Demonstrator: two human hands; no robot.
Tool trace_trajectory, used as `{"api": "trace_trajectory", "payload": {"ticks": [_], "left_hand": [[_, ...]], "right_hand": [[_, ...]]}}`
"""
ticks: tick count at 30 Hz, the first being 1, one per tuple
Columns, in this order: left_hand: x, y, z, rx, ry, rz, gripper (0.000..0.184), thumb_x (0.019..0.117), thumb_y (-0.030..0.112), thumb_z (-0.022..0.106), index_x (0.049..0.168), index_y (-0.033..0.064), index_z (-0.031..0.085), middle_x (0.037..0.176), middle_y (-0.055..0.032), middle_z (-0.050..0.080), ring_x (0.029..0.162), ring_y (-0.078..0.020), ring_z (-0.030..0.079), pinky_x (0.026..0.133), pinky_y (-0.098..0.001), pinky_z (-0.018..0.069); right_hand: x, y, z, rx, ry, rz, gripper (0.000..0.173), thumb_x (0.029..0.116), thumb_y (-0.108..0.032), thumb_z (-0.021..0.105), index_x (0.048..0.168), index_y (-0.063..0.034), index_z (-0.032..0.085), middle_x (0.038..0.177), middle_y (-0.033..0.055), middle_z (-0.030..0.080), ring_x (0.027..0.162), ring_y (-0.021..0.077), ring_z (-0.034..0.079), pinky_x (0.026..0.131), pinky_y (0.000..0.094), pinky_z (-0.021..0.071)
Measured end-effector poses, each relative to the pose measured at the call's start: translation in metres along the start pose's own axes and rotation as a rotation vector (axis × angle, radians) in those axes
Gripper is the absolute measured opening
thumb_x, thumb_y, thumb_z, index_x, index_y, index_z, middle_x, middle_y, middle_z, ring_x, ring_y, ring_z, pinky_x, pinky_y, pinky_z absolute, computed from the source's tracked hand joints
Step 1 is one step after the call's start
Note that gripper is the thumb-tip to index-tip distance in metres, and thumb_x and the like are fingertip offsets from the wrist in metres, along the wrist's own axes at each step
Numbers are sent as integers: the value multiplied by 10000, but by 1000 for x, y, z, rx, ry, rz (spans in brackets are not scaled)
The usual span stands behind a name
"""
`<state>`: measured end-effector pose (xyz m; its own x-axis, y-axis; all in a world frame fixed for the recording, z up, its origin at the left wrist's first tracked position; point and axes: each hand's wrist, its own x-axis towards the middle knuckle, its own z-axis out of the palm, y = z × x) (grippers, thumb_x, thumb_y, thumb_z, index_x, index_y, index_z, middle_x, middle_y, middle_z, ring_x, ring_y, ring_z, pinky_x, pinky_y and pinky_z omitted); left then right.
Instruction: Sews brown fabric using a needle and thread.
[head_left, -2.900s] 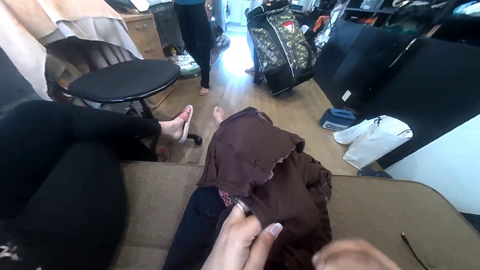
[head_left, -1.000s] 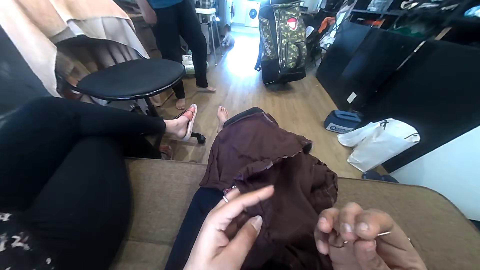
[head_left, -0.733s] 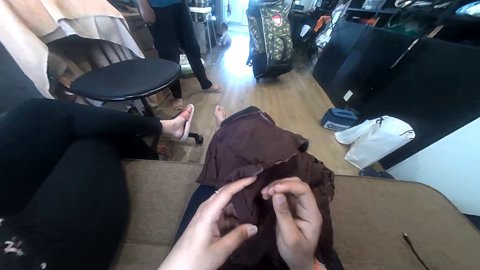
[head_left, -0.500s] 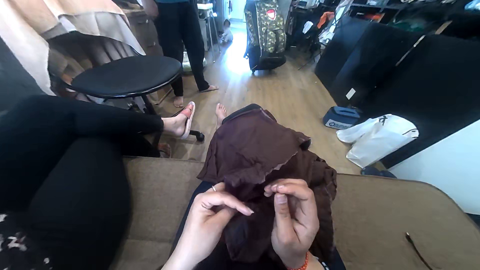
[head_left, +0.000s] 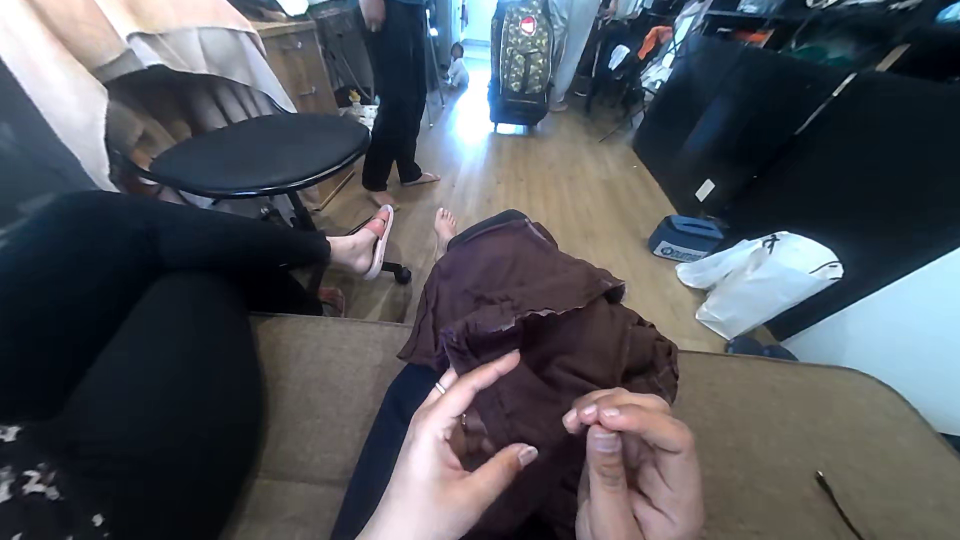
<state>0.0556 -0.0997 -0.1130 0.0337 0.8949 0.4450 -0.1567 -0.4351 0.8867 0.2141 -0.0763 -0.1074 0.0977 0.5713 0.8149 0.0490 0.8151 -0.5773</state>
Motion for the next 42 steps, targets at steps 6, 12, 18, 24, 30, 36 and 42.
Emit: {"api": "trace_trajectory", "payload": {"ticks": [6,12,18,24,30,36,42], "left_hand": [[1,0,0,-59,-56,7,780,834,-41,796,1528,56,452,1472,-128,528,989,-204,742,792,-342,674],[5,6,7,-94,51,31,685,882,-40,746,1506,33,475,1450,-125,535,1030,-173,725,800,-308,663],[10,6,1,-161,-11,63,877,905,26,742,1623,121,249,1583,-120,399,1294,-237,595,1008,-392,587],[1,-1,-10,271,-184,61,1050,852,116,811,1651,183,134,1663,-32,311,1394,-103,494,1104,-319,510],[3,5,-3,-122,19,-73,981,821,-122,754,1612,168,251,1509,-101,494,1047,-226,738,829,-374,670],[-11,-5,-10,-188,150,-51,270,895,57,751,1132,183,780,1090,26,744,914,-57,707,808,-231,602],[-12,19,-1,-243,-40,-142,450,965,4,640,1409,-9,574,1374,-37,650,1086,-97,692,906,-295,600]], "right_hand": [[-3,3,0,-166,-9,-78,107,1080,-270,521,1118,-219,607,1032,-103,621,965,-23,638,831,122,540],[-6,11,1,-317,68,-172,110,1069,-301,526,1100,-242,615,1086,-129,566,1066,-46,566,924,115,462],[7,4,-5,-327,31,-46,122,1033,-298,609,1027,-206,688,1011,-100,605,969,-36,598,844,105,505],[18,8,-26,-366,-184,311,220,974,-296,623,1013,-158,791,1065,-26,702,1083,96,619,948,302,500],[6,-14,-48,-391,-78,124,288,980,-265,682,1235,-162,595,1135,-57,616,980,-39,596,810,123,501],[-23,-41,-55,-459,-614,427,383,929,-342,755,864,31,698,779,151,692,683,186,666,643,326,563],[-33,-32,-36,-343,-519,416,299,929,-251,739,919,48,748,877,167,750,844,130,726,806,262,582]]}}
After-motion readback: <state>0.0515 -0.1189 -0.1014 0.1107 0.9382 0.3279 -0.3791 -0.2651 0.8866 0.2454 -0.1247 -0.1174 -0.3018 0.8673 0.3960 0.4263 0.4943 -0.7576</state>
